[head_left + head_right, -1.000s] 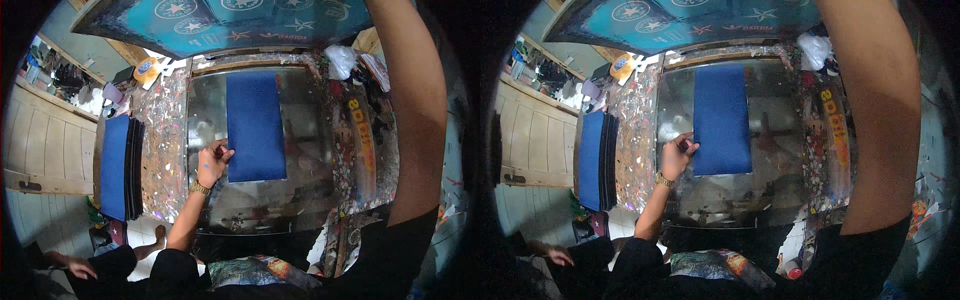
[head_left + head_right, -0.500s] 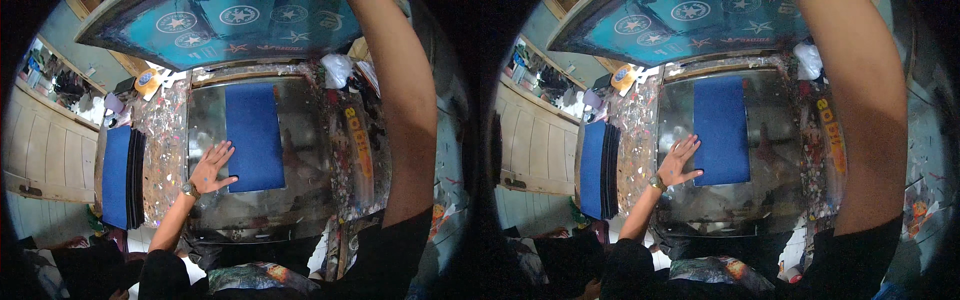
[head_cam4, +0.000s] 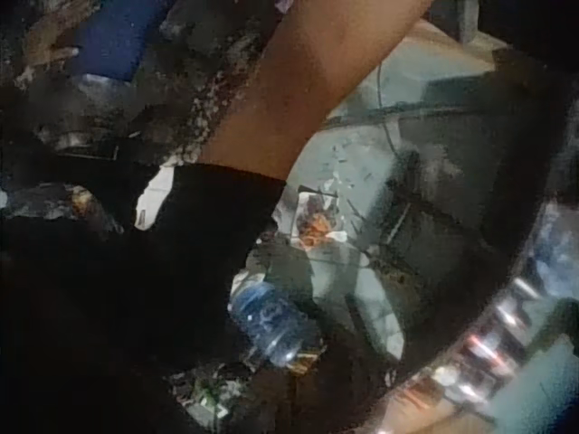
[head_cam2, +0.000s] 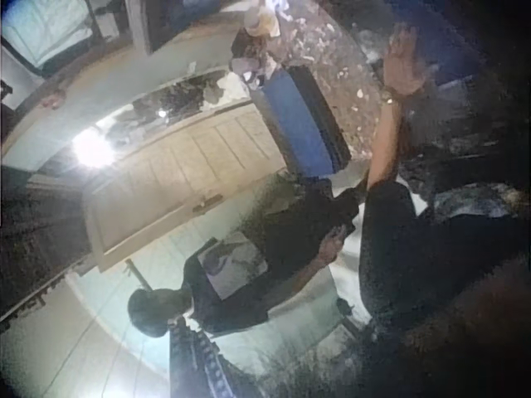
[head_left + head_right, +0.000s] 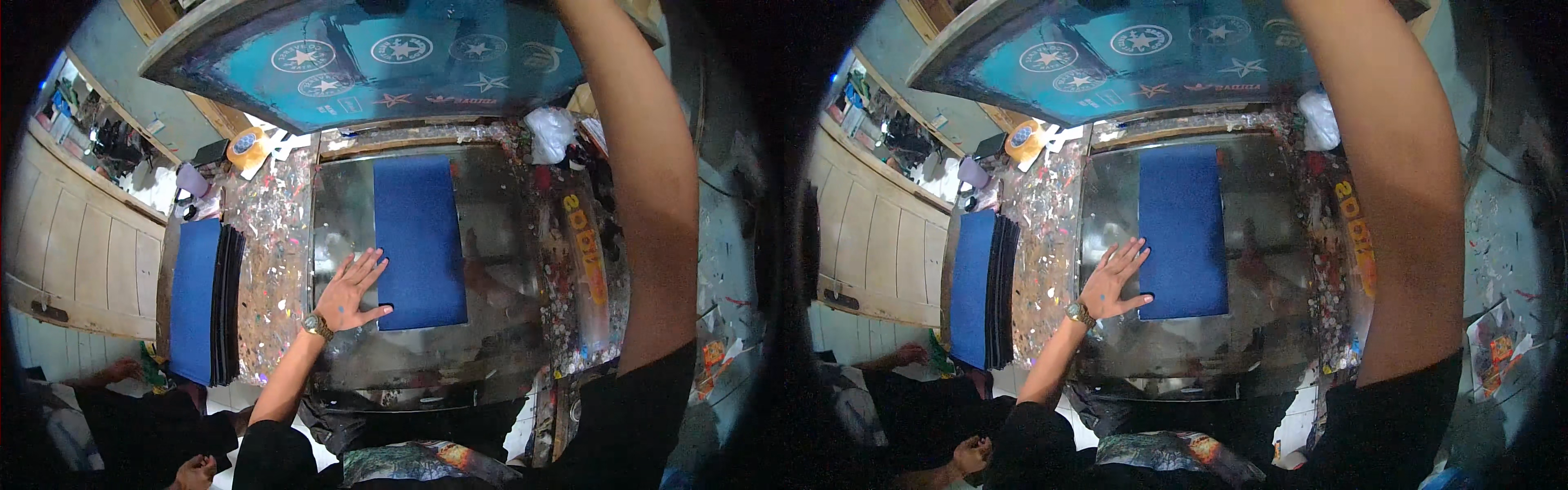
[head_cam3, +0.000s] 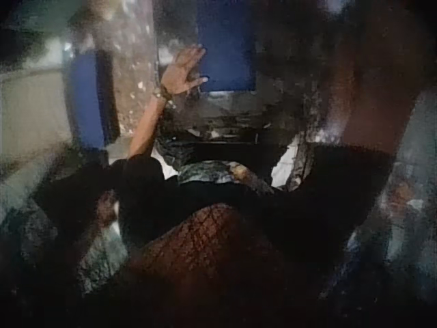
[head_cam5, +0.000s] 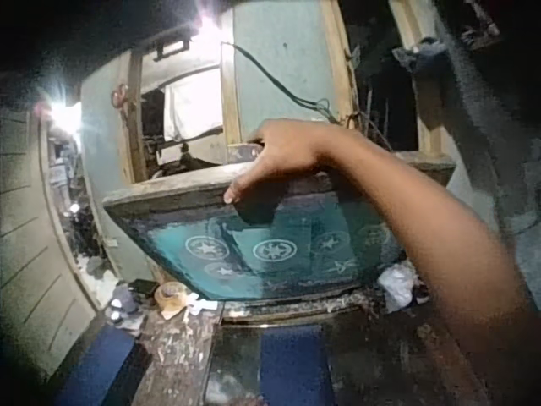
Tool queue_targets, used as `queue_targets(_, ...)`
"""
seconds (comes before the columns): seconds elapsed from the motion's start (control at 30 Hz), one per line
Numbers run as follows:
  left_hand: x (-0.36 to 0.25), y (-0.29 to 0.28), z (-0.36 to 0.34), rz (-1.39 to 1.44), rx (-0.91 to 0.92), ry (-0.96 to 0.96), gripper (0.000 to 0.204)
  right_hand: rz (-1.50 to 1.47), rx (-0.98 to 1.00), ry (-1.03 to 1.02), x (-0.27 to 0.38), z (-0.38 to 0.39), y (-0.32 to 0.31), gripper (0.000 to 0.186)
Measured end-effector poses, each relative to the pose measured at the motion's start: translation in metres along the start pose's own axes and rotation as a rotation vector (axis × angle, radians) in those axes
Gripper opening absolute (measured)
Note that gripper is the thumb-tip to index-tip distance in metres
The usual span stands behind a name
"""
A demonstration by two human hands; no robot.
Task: The person screen prints a design onto fabric pieces by placing each piece on a glass surface, lowering a stencil frame, and applying white ink with a squeegee. The person then lifts the frame and hands the finished piece to an assistant.
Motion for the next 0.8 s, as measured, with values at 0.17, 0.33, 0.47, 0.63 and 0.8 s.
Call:
queue_targets(0.17,-0.003,-0.004,-0.002,0.011,-0.006,0.005,0.094,0.033,0.025,0.030,0.000,0.000,-0.002,0.089)
queue_targets(0.33,-0.001,-0.002,0.002,0.023,-0.024,0.014,0.092,0.036,0.015,0.039,0.007,0.008,0.007,0.084)
queue_targets(0.47,0.001,0.000,0.003,0.004,-0.036,0.018,0.092,-0.051,0.037,-0.007,0.015,0.012,0.013,0.084)
queue_targets(0.63,-0.003,-0.001,-0.001,0.002,-0.037,0.016,0.091,0.091,-0.045,0.001,0.001,0.004,0.007,0.086)
queue_targets(0.8,-0.001,0.000,0.000,-0.030,-0.035,0.019,0.092,0.029,-0.039,0.083,-0.009,0.001,0.013,0.088)
Point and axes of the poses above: each hand's wrist, its own z-axis away from the middle knuckle, its own y-axis out of the palm, x = y × z, the point moved 7 cm from there along -z, towards the middle knuckle, and after that the axes turned 7 degrees about -y, right-handed, at the moved point
